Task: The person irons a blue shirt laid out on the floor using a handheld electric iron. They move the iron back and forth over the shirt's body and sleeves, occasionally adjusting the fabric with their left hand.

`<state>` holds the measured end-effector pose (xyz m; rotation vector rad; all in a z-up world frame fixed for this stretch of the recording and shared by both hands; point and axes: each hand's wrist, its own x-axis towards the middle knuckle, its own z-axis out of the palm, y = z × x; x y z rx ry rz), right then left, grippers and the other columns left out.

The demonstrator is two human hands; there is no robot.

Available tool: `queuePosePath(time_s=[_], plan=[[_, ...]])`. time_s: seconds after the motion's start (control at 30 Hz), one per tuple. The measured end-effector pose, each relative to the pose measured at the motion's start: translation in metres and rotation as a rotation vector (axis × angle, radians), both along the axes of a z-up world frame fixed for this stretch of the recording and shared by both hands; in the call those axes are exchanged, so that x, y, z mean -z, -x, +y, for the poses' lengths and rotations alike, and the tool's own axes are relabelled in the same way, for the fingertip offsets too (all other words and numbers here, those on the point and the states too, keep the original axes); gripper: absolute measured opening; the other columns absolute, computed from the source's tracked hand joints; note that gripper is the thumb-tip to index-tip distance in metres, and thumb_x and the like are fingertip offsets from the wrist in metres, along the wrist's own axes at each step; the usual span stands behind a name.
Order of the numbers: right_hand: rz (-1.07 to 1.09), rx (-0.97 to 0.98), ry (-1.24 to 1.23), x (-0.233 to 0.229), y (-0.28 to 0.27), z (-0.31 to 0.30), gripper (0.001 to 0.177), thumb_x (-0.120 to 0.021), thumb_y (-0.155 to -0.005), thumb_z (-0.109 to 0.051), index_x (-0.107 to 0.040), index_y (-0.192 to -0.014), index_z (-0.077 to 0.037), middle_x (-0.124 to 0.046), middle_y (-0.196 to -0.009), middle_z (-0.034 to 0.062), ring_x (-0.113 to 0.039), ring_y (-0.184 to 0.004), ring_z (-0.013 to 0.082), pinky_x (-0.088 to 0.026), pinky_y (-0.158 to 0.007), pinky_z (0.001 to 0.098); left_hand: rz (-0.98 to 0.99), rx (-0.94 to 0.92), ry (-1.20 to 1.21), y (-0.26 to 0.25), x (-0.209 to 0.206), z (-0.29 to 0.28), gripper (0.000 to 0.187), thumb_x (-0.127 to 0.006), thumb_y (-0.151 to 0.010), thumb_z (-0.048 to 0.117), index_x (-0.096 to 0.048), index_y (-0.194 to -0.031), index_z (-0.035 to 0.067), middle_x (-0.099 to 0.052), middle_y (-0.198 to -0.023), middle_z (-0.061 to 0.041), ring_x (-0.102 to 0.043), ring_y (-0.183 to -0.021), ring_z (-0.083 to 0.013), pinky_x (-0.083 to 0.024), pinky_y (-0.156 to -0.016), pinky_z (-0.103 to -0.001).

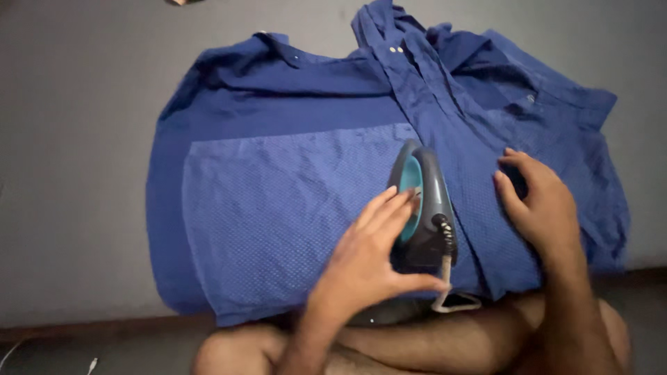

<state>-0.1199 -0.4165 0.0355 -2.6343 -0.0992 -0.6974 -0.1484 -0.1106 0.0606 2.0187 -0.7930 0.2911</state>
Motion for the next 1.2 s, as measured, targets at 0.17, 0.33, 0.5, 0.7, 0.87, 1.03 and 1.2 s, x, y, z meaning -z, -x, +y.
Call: queuePosePath(time_s=[0.17,0.33,0.5,0.7,0.87,1.03,1.2], plan=[[0.005,-0.025,-0.023,-0.002,0.000,0.003,0.029,-0.066,-0.102,-0.022,-0.069,-0.124,-0.004,-0.067,-0.139,0.0160,-0.062,-0.133,0.0347,-0.048,-0.110,0.0431,-0.019,-0.247,0.142,0.031,0.018,-0.063,0.093,-0.083,-0.082,0.045,-0.049,-0.150,-0.008,-0.051,-0.156,-0.025,-0.042,-0.155,-0.0403,-0.028,-0.132,-0.058],[0.021,0.006,-0.002,-0.005,0.000,0.007,0.030,-0.065,-0.102,-0.023,-0.070,-0.125,-0.005,-0.067,-0.141,0.0145,-0.060,-0.136,0.0329,-0.047,-0.111,0.0429,0.055,-0.006,0.214,0.037,0.033,-0.052,0.081,-0.075,-0.085,0.030,-0.047,-0.150,-0.009,-0.048,-0.160,-0.026,-0.029,-0.162,-0.0474,-0.015,-0.136,-0.066],[0.048,0.023,0.016,-0.006,0.003,0.007,0.033,-0.064,-0.103,-0.027,-0.070,-0.127,-0.004,-0.067,-0.142,0.0135,-0.058,-0.138,0.0317,-0.046,-0.111,0.0429,0.050,-0.066,0.146,0.029,0.026,-0.053,0.078,-0.076,-0.082,0.036,-0.057,-0.145,-0.007,-0.054,-0.157,-0.023,-0.035,-0.160,-0.0434,-0.020,-0.130,-0.065],[0.035,0.016,0.007,-0.002,0.003,0.005,0.031,-0.063,-0.105,-0.027,-0.070,-0.126,-0.005,-0.067,-0.142,0.0122,-0.059,-0.139,0.0312,-0.046,-0.112,0.0426,-0.051,-0.461,0.228,0.028,0.016,-0.091,0.077,-0.083,-0.080,0.049,-0.062,-0.129,-0.007,-0.067,-0.135,-0.022,-0.060,-0.140,-0.0389,-0.039,-0.124,-0.059],[0.036,0.006,0.019,0.002,0.001,0.000,0.032,-0.064,-0.104,-0.027,-0.070,-0.127,-0.006,-0.067,-0.143,0.0123,-0.059,-0.138,0.0316,-0.046,-0.112,0.0425,-0.060,-0.499,0.242,0.030,0.024,-0.064,0.066,-0.082,-0.082,0.036,-0.062,-0.129,-0.006,-0.068,-0.133,-0.024,-0.065,-0.134,-0.0396,-0.043,-0.124,-0.058],[0.047,0.028,0.026,-0.001,0.002,0.005,0.032,-0.064,-0.104,-0.027,-0.070,-0.127,-0.006,-0.067,-0.143,0.0118,-0.059,-0.139,0.0316,-0.045,-0.113,0.0425,-0.069,-0.554,0.264,0.040,0.021,-0.025,0.070,-0.084,-0.077,0.027,-0.059,-0.133,-0.008,-0.068,-0.133,-0.027,-0.066,-0.131,-0.0427,-0.045,-0.118,-0.057],[0.065,0.038,0.000,-0.004,0.004,0.008,0.033,-0.064,-0.104,-0.026,-0.070,-0.128,-0.005,-0.067,-0.143,0.0122,-0.059,-0.138,0.0318,-0.045,-0.112,0.0427,0.091,-0.751,0.352,0.039,0.016,0.013,0.070,-0.084,-0.072,0.022,-0.061,-0.132,-0.005,-0.075,-0.109,-0.021,-0.078,-0.097,-0.0308,-0.061,-0.087,-0.040]])
